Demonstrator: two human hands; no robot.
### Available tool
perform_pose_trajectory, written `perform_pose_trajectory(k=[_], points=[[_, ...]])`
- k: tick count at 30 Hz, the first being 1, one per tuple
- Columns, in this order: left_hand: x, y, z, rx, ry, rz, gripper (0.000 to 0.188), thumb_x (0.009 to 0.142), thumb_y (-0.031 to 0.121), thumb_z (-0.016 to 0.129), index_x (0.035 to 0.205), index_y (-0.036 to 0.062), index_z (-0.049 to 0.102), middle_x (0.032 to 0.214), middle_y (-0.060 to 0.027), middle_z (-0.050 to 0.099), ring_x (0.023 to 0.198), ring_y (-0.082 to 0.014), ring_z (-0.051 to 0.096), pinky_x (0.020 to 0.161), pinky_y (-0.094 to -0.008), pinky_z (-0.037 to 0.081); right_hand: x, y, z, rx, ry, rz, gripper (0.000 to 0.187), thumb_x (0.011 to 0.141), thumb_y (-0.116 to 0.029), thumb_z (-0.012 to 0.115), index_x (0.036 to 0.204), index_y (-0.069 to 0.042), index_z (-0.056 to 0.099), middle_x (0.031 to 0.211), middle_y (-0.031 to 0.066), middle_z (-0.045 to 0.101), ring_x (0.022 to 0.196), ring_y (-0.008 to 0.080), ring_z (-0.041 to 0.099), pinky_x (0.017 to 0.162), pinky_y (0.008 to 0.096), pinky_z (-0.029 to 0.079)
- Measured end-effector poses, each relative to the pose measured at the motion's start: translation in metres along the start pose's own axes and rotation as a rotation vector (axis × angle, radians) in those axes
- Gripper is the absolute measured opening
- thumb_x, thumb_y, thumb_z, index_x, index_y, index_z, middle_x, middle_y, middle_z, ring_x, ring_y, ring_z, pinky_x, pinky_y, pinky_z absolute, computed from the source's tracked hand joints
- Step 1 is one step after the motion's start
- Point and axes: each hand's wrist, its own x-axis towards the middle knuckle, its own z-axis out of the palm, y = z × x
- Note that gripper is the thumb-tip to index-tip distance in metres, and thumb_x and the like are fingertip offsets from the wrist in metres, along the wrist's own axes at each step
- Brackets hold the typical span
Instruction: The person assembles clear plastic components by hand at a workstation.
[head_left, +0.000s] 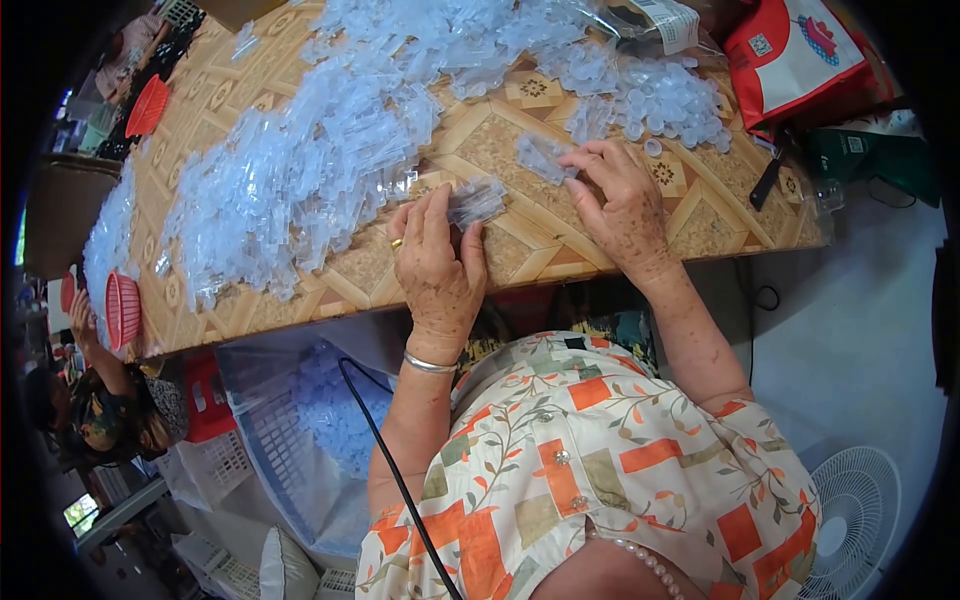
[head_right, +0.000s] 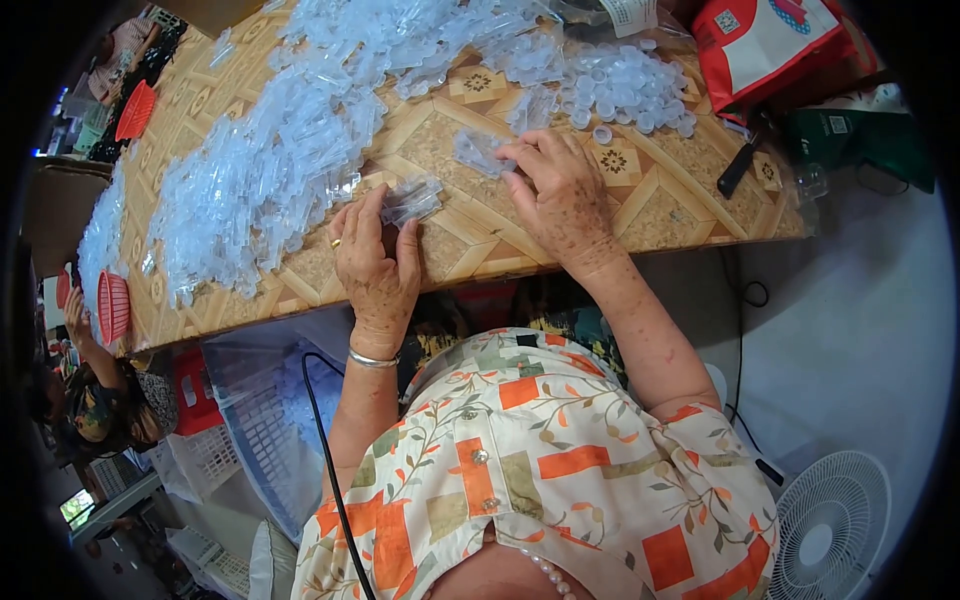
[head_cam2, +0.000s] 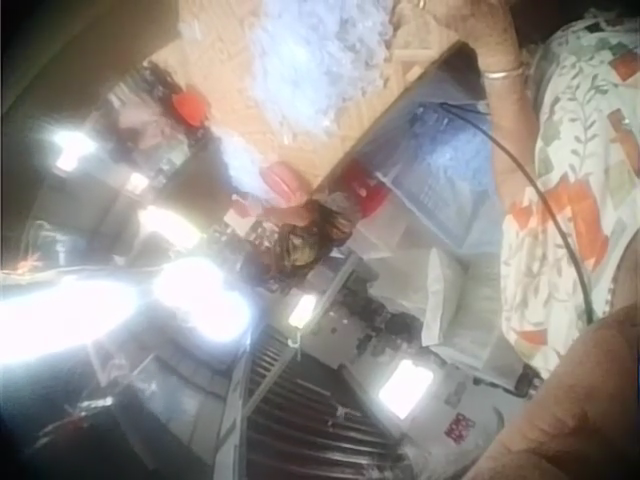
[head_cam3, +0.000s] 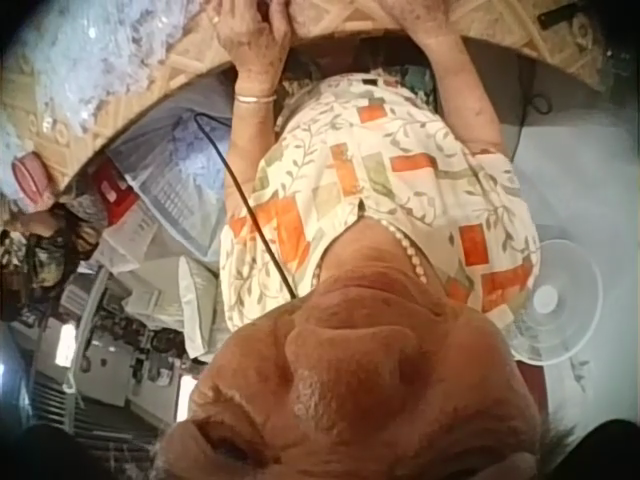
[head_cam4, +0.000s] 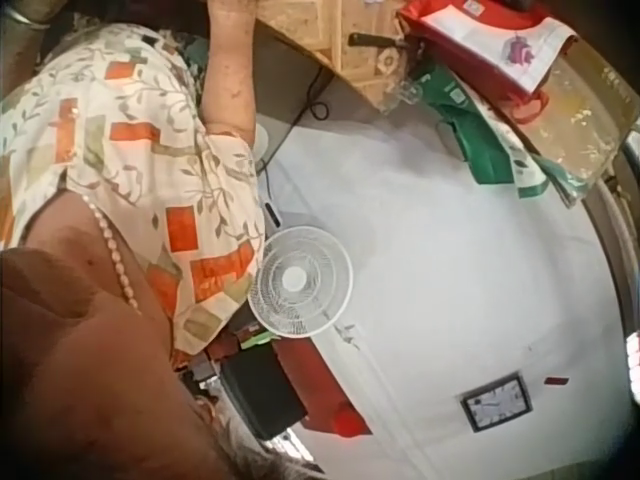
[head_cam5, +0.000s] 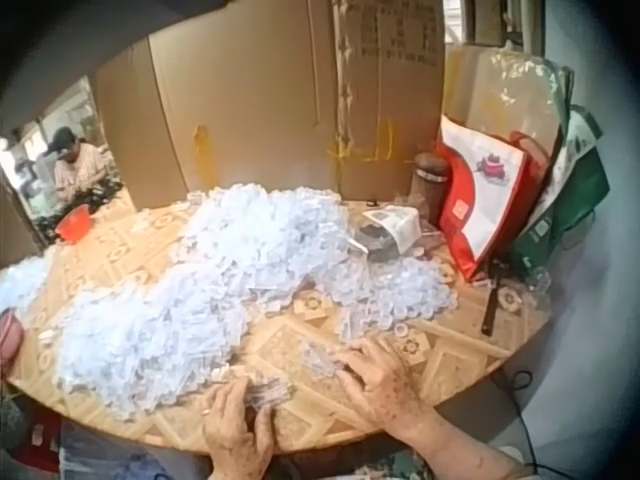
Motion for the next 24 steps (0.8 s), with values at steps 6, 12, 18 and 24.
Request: perform_pose_trajectory(k=[6, 12, 18, 24], points=[[0.000, 0.001, 0.000, -0.009, 0.012, -0.008, 0.048, 0.082, 0.006, 0.076, 0.127, 0.0007, 0.061, 0.109, -0.0190, 0.067, 0.104, -0.0368, 0.063, 0.100, -0.0452, 0.044, -0.001, 0.000, 0.001, 0.085, 0.064, -0.037, 0.017, 0.080, 0.003, 0.069, 0.095, -0.005, 0.067, 0.107, 0.0097, 0.065, 0.099, 0.0303, 0.065, 0.085, 0.0407, 0.052], [0.000, 0.002, -0.001, -0.015, 0.021, 0.003, 0.048, 0.081, 0.007, 0.077, 0.126, 0.0007, 0.061, 0.107, -0.0192, 0.067, 0.103, -0.0373, 0.063, 0.099, -0.0445, 0.044, -0.003, -0.001, 0.002, 0.132, 0.086, -0.054, 0.021, 0.078, 0.007, 0.069, 0.095, -0.006, 0.067, 0.108, 0.0088, 0.065, 0.093, 0.0295, 0.067, 0.080, 0.0388, 0.054], [-0.004, 0.001, -0.001, -0.034, 0.068, 0.003, 0.049, 0.079, 0.006, 0.079, 0.126, 0.0030, 0.063, 0.105, -0.0155, 0.068, 0.093, -0.0310, 0.065, 0.086, -0.0406, 0.051, -0.007, -0.011, -0.002, 0.002, 0.102, -0.216, 0.026, 0.073, 0.005, 0.073, 0.095, -0.008, 0.068, 0.106, 0.0066, 0.063, 0.090, 0.0260, 0.067, 0.077, 0.0381, 0.054], [-0.006, 0.003, 0.000, -0.291, 0.101, -0.151, 0.045, 0.080, 0.002, 0.079, 0.122, 0.0027, 0.065, 0.102, -0.0078, 0.068, 0.071, -0.0129, 0.061, 0.062, -0.0256, 0.051, -0.020, -0.034, 0.006, 0.118, 0.057, -0.268, 0.030, 0.070, 0.003, 0.076, 0.097, -0.009, 0.069, 0.106, 0.0066, 0.063, 0.090, 0.0248, 0.067, 0.076, 0.0376, 0.054]])
